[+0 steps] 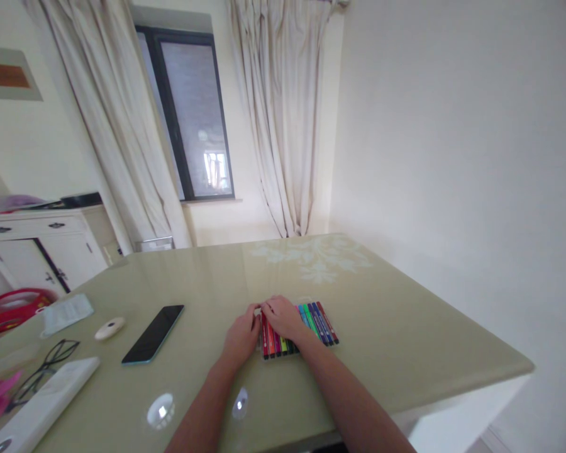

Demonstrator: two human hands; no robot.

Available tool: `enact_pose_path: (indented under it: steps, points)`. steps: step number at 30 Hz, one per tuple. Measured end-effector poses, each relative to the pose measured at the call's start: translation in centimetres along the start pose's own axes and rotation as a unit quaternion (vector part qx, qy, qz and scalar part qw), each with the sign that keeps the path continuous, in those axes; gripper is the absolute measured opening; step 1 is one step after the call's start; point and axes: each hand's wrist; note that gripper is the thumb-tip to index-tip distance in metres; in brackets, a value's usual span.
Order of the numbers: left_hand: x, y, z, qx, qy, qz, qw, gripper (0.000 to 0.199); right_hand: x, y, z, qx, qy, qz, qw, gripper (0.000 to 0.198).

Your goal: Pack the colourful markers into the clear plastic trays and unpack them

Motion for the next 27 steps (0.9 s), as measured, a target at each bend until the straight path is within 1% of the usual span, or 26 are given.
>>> enact_pose_path:
  steps: [5, 7, 9, 11, 14, 16, 18, 20, 22, 24, 25, 27]
  points:
    - [0.1, 0.2, 0.2, -0.011, -0.004, 0.002, 1.0, 0.04, 0.1, 0.1, 0.3, -0.056, 0.061, -0.031, 0.996, 0.027]
    - [0.2, 0.3, 0.2, -0.014, -0.006, 0.004, 1.0, 0.04, 0.2, 0.1, 0.5, -0.08, 0.092, -0.034, 0.992, 0.022]
    - [0.3, 0.3, 0.2, -0.017, -0.007, 0.008, 1.0, 0.041, 0.4, 0.1, 0.7, -0.104, 0.117, -0.032, 0.987, 0.022]
    - [0.3, 0.4, 0.1, -0.019, -0.005, 0.013, 1.0, 0.041, 0.5, 0.2, 0.6, -0.126, 0.125, -0.027, 0.984, 0.03]
    - [0.5, 0.5, 0.1, -0.015, 0.004, 0.016, 1.0, 0.04, 0.6, 0.5, 0.4, -0.154, 0.131, -0.029, 0.979, 0.047]
    - [0.5, 0.7, 0.2, -0.007, 0.014, 0.012, 1.0, 0.04, 0.5, 0.8, 0.3, -0.166, 0.156, -0.049, 0.972, 0.053]
    - [0.5, 0.8, 0.4, 0.006, 0.029, 0.005, 1.0, 0.039, 0.4, 1.3, 0.2, -0.173, 0.195, -0.083, 0.962, 0.056]
    - [0.5, 1.1, 0.7, 0.021, 0.051, -0.004, 0.998, 0.04, 0.4, 1.8, 0.3, -0.175, 0.235, -0.115, 0.949, 0.057]
    - [0.7, 1.4, 1.2, 0.037, 0.079, -0.019, 0.996, 0.045, 0.4, 2.0, 0.5, -0.177, 0.258, -0.131, 0.941, 0.056]
    - [1.0, 1.8, 1.5, 0.047, 0.099, -0.044, 0.993, 0.047, 0.5, 1.9, 0.6, -0.186, 0.259, -0.123, 0.94, 0.053]
    - [1.1, 2.0, 1.6, 0.036, 0.106, -0.064, 0.992, 0.047, 0.5, 1.7, 0.7, -0.191, 0.254, -0.114, 0.941, 0.051]
    - [1.3, 2.4, 1.6, -0.02, 0.109, -0.104, 0.988, 0.043, 0.6, 1.2, 0.8, -0.208, 0.237, -0.089, 0.945, 0.046]
Point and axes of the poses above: each hand's wrist, its own x-axis away from the middle knuckle, its own z-axis out of the back of the hand, y = z × x, and after that the axes turned 12 degrees about z, right-handed
